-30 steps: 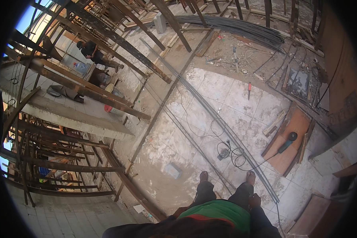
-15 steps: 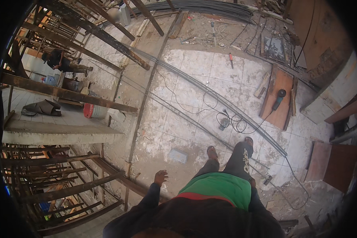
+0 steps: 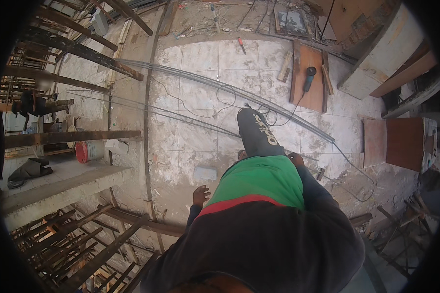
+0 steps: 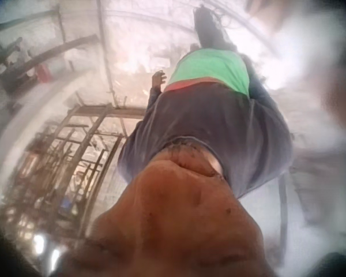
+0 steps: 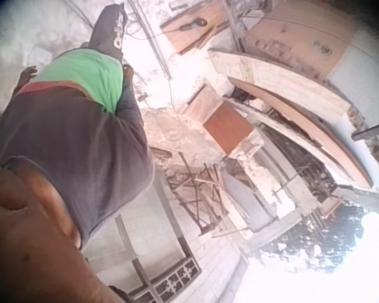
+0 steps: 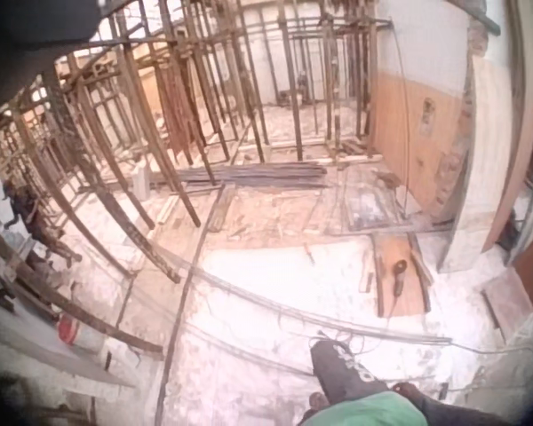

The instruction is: The person wraps yellow tape around metal rods, then plugs in a handheld grinder and uses it to cut through the rods while kneeling on the floor.

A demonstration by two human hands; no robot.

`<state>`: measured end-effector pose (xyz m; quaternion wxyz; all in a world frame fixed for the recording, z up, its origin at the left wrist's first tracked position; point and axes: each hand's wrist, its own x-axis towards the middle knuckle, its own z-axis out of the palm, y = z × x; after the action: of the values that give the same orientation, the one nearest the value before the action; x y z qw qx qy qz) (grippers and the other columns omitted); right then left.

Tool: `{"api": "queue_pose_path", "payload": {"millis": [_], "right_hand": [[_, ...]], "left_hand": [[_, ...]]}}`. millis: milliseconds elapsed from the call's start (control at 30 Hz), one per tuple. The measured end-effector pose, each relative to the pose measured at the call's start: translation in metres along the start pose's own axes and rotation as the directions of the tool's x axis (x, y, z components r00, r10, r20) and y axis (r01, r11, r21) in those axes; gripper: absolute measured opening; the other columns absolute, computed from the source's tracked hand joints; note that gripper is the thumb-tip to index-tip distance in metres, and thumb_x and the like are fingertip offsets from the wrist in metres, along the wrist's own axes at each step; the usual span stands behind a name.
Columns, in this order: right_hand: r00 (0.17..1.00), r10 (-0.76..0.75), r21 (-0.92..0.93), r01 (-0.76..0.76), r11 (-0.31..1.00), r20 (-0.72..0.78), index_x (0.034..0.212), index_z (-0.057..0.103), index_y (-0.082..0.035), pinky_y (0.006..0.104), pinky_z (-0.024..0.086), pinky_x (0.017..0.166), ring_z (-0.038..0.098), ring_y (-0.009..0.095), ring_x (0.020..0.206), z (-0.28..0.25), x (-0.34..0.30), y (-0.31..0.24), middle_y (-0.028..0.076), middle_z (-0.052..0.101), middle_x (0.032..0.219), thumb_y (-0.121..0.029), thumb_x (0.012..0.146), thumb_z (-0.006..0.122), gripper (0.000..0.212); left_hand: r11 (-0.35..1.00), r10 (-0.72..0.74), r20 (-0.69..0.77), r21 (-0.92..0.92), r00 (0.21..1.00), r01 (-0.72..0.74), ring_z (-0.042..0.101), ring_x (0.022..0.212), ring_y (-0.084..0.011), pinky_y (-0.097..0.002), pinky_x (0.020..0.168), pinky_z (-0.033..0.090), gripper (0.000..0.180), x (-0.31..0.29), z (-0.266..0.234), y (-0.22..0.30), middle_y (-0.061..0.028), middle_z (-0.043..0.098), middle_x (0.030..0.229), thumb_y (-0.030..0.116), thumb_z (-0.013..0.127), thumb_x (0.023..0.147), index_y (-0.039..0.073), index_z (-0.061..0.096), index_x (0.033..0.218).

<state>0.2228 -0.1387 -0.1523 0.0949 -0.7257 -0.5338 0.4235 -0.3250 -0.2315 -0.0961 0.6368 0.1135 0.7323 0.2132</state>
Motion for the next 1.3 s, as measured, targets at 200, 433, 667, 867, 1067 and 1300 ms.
{"api": "queue_pose_path", "payload": {"millis": [200,433,667,867,1067,1300], "right_hand": [[0.984,-0.073,-0.273,0.116,0.955,0.163,0.09,0.071,-0.008,0.0449,0.053,0.077,0.067,0.037,0.089,-0.036,0.076,-0.029,0.019,0.069,0.092,-0.032,0.083,0.062,0.027],[0.899,-0.342,-0.285,0.416,0.864,0.274,0.098,0.063,-0.004,0.0494,0.049,0.073,0.064,0.042,0.088,-0.114,0.234,-0.094,0.025,0.066,0.097,-0.032,0.085,0.056,0.032],[0.749,-0.241,-0.236,0.468,0.852,0.617,0.119,0.064,-0.007,0.042,0.048,0.091,0.062,0.035,0.105,-0.141,0.482,-0.15,0.023,0.065,0.112,-0.029,0.089,0.055,0.038],[0.883,-0.099,-0.017,0.12,0.993,0.459,0.109,0.063,0.001,0.0318,0.053,0.071,0.067,0.019,0.083,-0.227,0.638,-0.408,0.012,0.068,0.094,-0.018,0.091,0.058,0.027],[0.924,-0.331,-0.087,0.352,0.932,0.191,0.104,0.062,0.006,0.0304,0.054,0.062,0.067,0.019,0.073,-0.36,0.841,-0.563,0.016,0.067,0.086,-0.012,0.089,0.056,0.024],[0.778,-0.418,-0.196,0.553,0.81,0.469,0.11,0.06,0.0,0.031,0.053,0.066,0.067,0.018,0.076,-0.262,0.933,-0.719,0.009,0.066,0.086,-0.021,0.093,0.06,0.028]], "left_hand": [[0.98,0.011,-0.164,-0.197,0.986,-0.043,0.068,0.079,-0.0254,-0.0403,0.065,0.05,0.035,0.03,-0.035,0.003,-0.0108,0.066,0.108,0.03,0.055,0.094,0.011,0.054,0.123],[0.818,-0.209,-0.339,-0.575,0.917,-0.026,0.07,0.072,-0.0312,-0.0437,0.059,0.053,0.038,0.097,0.017,0.027,-0.0172,0.066,0.107,0.03,0.054,0.096,0.006,0.051,0.124],[0.792,-0.304,-0.34,-0.61,0.89,0.037,0.069,0.064,-0.0269,-0.0376,0.047,0.052,0.03,0.18,0.135,0.113,-0.0145,0.068,0.093,0.026,0.053,0.094,0.004,0.058,0.114],[0.929,-0.065,-0.513,0.282,0.856,0.24,0.067,0.094,-0.0345,-0.044,0.084,0.051,0.04,0.23,0.24,0.264,-0.0176,0.07,0.1,0.037,0.057,0.088,0.002,0.066,0.103],[0.913,0.229,-0.509,-0.184,0.83,-0.364,0.067,0.095,-0.0328,-0.0408,0.083,0.052,0.04,0.31,0.236,0.587,-0.0193,0.069,0.101,0.033,0.063,0.089,0.004,0.064,0.116],[0.836,-0.021,-0.645,-0.431,0.764,-0.341,0.07,0.075,-0.0219,-0.0358,0.07,0.055,0.029,0.361,0.215,0.636,-0.0147,0.071,0.091,0.024,0.061,0.092,0.003,0.065,0.111]]}}
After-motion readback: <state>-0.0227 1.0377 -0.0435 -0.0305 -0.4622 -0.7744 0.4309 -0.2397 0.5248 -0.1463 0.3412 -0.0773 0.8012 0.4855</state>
